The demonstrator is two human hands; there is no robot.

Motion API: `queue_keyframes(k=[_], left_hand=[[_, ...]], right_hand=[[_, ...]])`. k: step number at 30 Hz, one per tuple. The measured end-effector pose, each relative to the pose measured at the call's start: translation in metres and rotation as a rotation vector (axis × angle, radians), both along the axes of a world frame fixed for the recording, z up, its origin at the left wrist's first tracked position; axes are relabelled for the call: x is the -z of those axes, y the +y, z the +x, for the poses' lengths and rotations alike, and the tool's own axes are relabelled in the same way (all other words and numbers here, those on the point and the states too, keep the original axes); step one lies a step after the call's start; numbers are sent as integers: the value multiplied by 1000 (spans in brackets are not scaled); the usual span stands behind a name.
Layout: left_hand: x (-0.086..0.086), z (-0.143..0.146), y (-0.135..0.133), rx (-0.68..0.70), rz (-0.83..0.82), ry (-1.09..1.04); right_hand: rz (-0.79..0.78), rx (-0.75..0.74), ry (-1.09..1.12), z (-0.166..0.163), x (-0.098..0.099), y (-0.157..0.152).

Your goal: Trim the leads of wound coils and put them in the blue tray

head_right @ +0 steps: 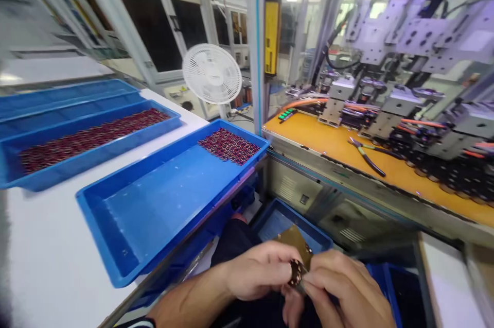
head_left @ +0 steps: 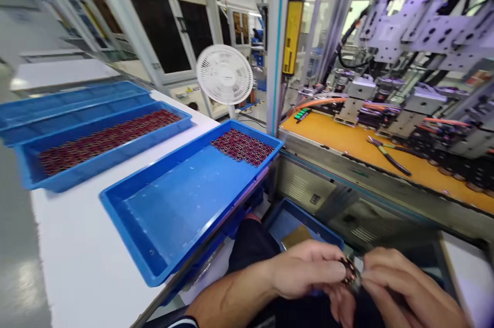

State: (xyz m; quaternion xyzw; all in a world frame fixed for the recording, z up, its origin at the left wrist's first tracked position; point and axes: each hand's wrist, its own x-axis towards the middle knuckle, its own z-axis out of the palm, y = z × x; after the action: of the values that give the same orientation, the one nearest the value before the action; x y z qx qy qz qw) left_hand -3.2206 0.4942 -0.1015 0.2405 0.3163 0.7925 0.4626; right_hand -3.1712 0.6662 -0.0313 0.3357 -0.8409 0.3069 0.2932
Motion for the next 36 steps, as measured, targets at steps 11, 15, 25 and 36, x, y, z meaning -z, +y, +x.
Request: queue_keyframes(k=[11,15,25,36], left_hand=[[-23,5,-5,-475,99,159],[-23,4,-1,-617,124,252],[-21,-4,-5,-689,-14,399],[-19,-9,-1,-662,49,381]], right_hand=[[-245,113,-157,1,5,-12],[-323,163,-173,2,8,-16],[-766,-3,-892,12,13,-21],[-981,-245,-1073,1,30,-21]])
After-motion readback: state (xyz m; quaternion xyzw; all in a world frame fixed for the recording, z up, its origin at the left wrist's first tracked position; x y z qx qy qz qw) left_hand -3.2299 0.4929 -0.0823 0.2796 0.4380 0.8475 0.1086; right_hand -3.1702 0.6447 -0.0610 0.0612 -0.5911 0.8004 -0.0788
